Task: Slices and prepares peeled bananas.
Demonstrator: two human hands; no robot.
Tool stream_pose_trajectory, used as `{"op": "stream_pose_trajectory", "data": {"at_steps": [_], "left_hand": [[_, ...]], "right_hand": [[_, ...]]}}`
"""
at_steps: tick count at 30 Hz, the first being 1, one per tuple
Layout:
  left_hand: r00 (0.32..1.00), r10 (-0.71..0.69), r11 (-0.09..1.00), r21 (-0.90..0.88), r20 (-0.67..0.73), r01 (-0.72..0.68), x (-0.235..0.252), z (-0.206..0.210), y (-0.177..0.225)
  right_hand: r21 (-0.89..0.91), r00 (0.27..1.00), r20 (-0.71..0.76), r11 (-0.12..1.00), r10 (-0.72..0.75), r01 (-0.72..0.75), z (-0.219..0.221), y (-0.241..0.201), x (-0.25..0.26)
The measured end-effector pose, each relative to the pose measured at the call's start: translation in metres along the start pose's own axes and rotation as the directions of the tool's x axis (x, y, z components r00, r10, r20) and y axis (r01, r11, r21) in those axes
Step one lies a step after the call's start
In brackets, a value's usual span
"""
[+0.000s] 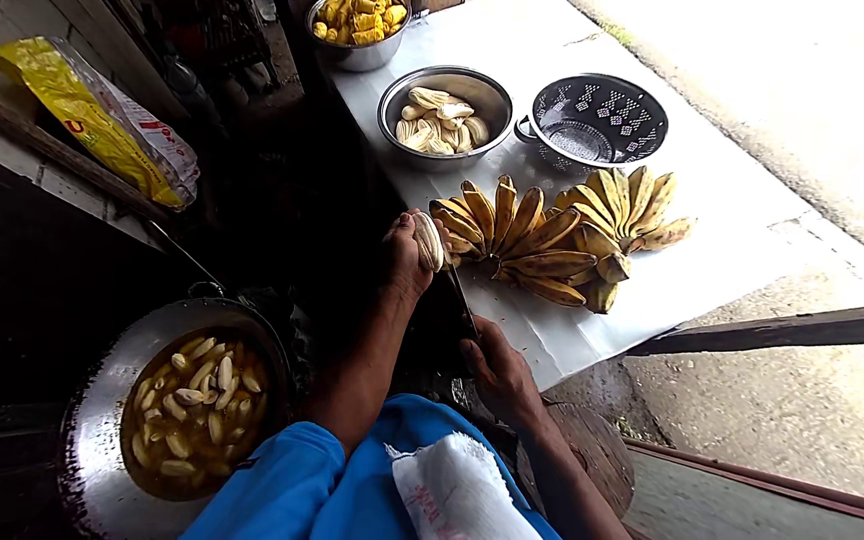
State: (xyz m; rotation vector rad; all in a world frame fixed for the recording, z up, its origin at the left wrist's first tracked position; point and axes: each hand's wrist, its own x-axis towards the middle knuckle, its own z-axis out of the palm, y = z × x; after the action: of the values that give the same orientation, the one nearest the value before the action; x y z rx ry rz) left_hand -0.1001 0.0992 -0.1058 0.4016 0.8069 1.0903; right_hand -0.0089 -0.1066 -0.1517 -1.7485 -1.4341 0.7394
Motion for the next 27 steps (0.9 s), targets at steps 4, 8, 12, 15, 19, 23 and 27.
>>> {"op": "stream_pose_trajectory", "data": {"at_steps": [4,8,12,15,19,23,27], "left_hand": [[0.999,0.026,0.997,0.070,-0.019,-0.025,-0.003,0.003,-0.001],[0.999,0.044,0.992,0.122,-0.018,-0.041,-0.007,0.004,-0.003],[0.998,0.055,0.989,0.133,0.028,-0.058,-0.020,0.005,-0.019],[0.998,0.052,0.985,0.162,0.039,-0.058,-0.032,0.007,-0.032],[0.998,0.064,0.986,0.153,0.019,-0.066,-0.036,0.004,-0.027],[0.995,0.088,0.983,0.157,0.039,-0.093,-0.035,-0.003,-0.029],[0.997,0.057,0.985,0.161,0.053,-0.065,-0.036,-0.002,-0.033]], "right_hand": [[-0.036,1.000,-0.009,0.999,-0.009,0.008,0.002,-0.002,-0.005],[-0.090,1.000,-0.005,0.996,0.020,-0.020,0.003,-0.003,-0.003],[-0.199,0.996,0.002,0.976,0.090,-0.087,0.000,-0.011,0.025],[-0.236,0.994,-0.029,0.966,0.102,-0.106,0.002,-0.012,0.048],[-0.293,0.990,0.014,0.948,0.138,-0.128,0.004,-0.010,0.033],[-0.293,0.984,0.059,0.945,0.168,-0.144,0.007,-0.005,0.031],[-0.255,0.988,0.045,0.958,0.149,-0.133,0.008,-0.004,0.051]]}}
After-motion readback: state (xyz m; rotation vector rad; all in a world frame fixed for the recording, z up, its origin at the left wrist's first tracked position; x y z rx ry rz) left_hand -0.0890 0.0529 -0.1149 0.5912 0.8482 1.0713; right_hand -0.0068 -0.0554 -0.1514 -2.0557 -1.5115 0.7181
